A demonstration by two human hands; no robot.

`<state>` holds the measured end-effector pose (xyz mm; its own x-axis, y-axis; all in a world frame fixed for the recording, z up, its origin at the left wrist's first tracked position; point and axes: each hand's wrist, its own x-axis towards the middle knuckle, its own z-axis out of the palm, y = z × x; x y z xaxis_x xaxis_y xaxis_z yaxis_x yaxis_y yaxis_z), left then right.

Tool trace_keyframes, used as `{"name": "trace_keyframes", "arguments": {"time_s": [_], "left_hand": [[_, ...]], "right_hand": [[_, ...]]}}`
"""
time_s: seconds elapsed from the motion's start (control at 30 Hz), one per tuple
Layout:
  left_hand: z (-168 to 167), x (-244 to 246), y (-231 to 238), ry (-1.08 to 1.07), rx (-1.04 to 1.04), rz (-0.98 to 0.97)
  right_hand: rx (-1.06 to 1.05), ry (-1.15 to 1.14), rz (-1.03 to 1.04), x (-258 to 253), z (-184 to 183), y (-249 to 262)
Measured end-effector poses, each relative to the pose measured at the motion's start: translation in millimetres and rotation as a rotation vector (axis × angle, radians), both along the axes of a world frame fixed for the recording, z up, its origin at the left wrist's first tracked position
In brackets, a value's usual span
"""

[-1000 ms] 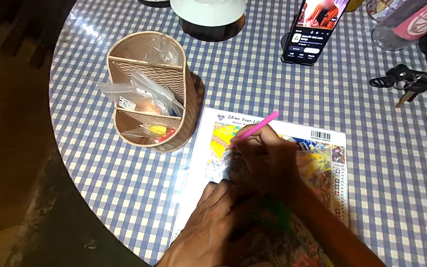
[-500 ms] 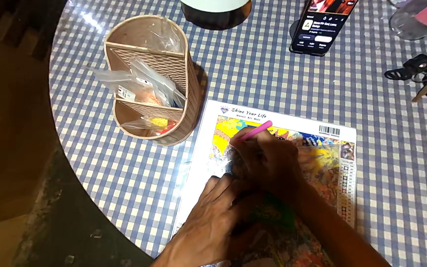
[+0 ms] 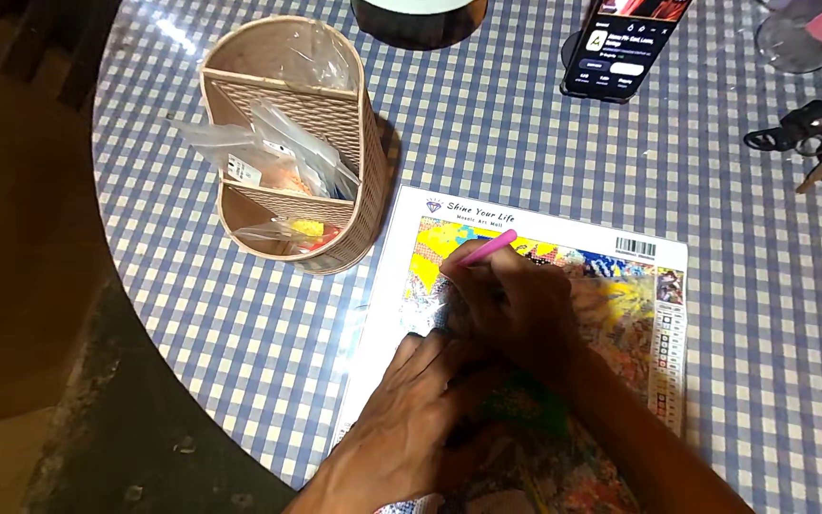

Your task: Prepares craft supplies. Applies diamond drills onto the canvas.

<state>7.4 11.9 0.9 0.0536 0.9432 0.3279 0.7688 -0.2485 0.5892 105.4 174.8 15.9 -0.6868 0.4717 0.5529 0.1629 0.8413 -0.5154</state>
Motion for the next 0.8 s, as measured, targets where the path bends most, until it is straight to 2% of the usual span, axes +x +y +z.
{"name": "trace_keyframes", "arguments": {"time_s": [0.43, 0.53, 0.7, 0.8], "left_hand": [[0.3, 0.4, 0.0, 0.004, 0.005, 0.008], [0.2, 0.1, 0.1, 0.004, -0.010, 0.007], [1.9, -0.1, 0.6, 0.003, -0.025, 0.005], [0.8, 0.8, 0.5, -0.007, -0.009, 0.014]], "right_hand": [[0.131, -0.006, 0.070, -1.2, 1.1, -1.2], [-0.074, -0.061, -0.013, 1.7, 4.3, 0.1], [-0.559, 0.237, -0.013, 0.2, 16.9, 8.2], [-0.662, 0.290, -0.069, 3.0, 32.2, 12.7]]}}
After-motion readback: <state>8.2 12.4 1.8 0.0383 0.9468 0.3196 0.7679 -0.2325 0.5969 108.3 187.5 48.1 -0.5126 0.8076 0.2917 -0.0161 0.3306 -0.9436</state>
